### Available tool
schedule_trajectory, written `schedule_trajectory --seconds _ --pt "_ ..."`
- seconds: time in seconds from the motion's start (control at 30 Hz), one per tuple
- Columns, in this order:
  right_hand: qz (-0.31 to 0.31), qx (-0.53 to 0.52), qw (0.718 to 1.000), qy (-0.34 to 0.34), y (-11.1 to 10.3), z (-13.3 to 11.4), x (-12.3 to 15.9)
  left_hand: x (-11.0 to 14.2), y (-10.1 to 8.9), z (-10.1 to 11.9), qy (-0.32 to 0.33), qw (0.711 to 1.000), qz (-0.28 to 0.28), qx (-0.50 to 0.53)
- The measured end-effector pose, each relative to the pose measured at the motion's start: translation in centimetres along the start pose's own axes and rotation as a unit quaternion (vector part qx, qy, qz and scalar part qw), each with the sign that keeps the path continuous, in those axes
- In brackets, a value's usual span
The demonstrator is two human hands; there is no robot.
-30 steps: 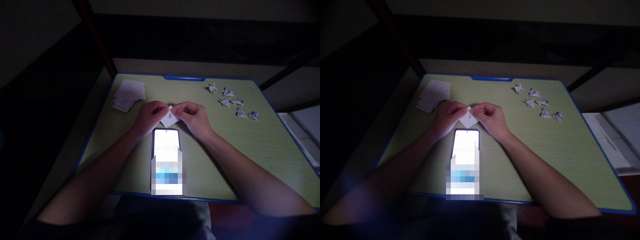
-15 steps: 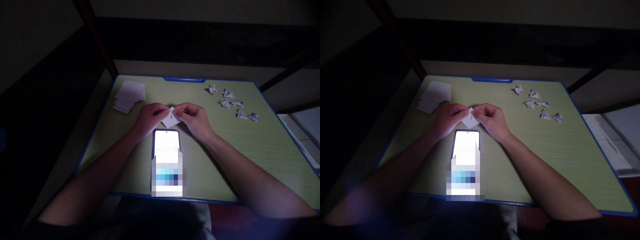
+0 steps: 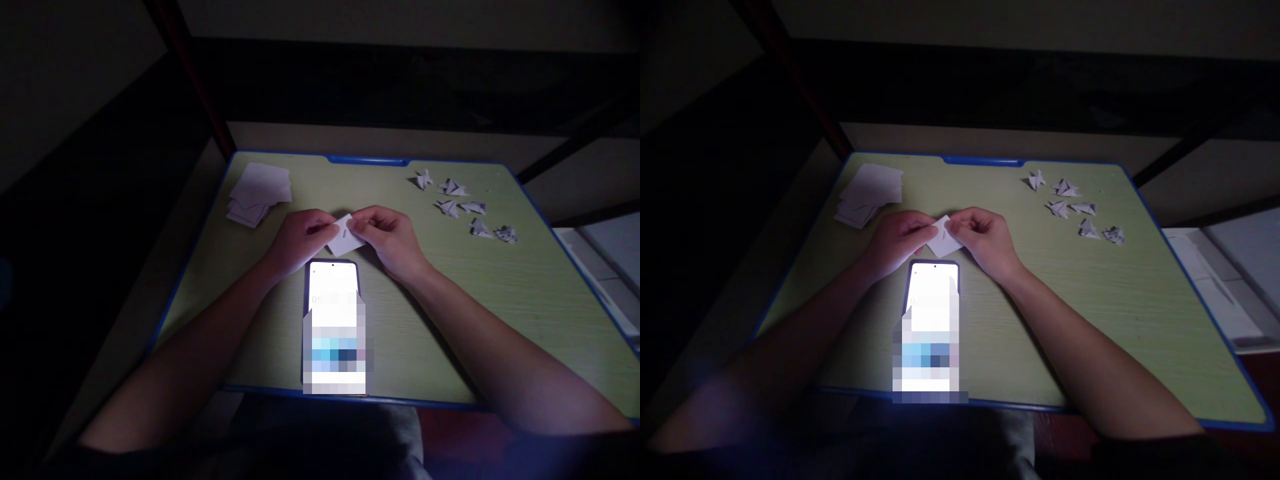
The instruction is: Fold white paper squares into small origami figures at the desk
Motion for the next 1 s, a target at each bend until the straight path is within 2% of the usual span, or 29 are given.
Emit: schedule_trajectory --seconds 0.2,0.4,0.77,1.0 --pt "-0.024 0.019 0.999 0.026 0.6 -0.4 0.1 0.0 -0.1 -0.1 0.009 1.0 0.017 -0.01" --pt "-0.02 0.029 0.999 0.028 0.7 -0.5 0.2 0.0 0.2 0.2 0.017 1.0 -0.004 -0.008" --pt "-0.04 0.013 0.999 0.006 1.4 -1.0 0.4 0.4 0.1 0.3 0.034 0.999 0.042 -0.008" --pt "-0.022 0.021 0.999 -0.01 1.1 -1.2 0.4 0.3 0.4 0.5 0.03 0.999 0.02 -0.034"
Point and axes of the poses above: each hand's wrist, its own x-axis away from the middle knuckle, its own y-axis out of the palm, z = x × y, the point moved 9 cm from there along -x, towards the middle knuckle, and after that the axes turned 8 degrees about -x, right-handed, at the moved point
